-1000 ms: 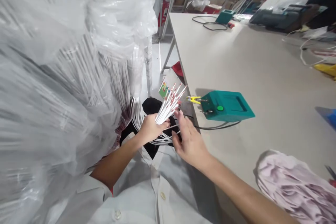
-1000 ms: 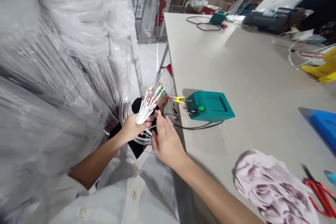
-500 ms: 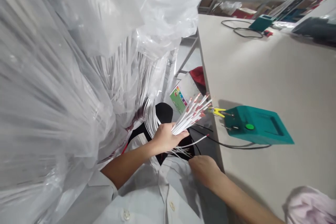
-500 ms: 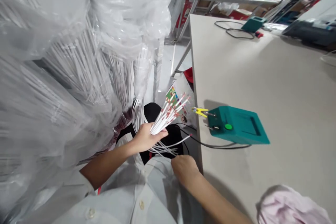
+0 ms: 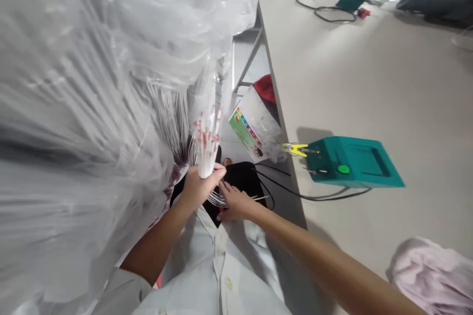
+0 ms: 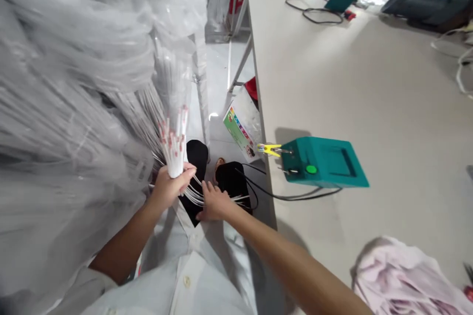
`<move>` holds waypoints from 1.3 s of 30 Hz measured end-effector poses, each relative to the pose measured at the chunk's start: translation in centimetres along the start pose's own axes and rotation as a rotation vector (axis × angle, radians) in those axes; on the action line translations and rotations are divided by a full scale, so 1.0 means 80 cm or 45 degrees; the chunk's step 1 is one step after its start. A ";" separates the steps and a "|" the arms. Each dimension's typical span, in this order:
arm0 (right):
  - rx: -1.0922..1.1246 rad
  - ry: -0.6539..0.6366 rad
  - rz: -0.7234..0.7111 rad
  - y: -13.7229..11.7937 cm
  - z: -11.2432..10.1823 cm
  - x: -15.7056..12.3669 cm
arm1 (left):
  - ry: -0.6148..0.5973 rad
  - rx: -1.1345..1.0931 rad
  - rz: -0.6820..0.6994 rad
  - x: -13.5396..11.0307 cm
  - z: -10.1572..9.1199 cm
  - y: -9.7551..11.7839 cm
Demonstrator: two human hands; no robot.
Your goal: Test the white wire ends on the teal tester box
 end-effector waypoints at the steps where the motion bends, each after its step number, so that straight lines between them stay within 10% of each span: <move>1: 0.013 -0.032 0.026 0.000 0.010 0.012 | -0.023 0.002 -0.008 0.003 -0.003 -0.001; 9: 0.030 -0.148 -0.006 -0.021 0.024 0.048 | 0.012 -0.061 -0.097 0.022 -0.017 -0.019; 24: 0.029 0.086 -0.441 -0.044 -0.069 0.002 | -0.028 -0.023 -0.200 0.035 0.012 -0.029; 30: 0.021 0.231 -0.510 0.018 -0.122 -0.076 | -0.299 0.003 -0.183 0.051 0.082 -0.022; 39: 1.002 1.127 -0.163 0.141 -0.168 -0.129 | -0.654 0.177 -0.180 0.041 0.157 -0.011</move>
Point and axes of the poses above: each hand's wrist, its own x-axis towards the middle knuckle, its own z-axis out of the palm, y = z × x, the point moved 6 cm from there along x, towards the middle knuckle, and after that the axes turned 6 degrees about y, right-handed, at the moved point
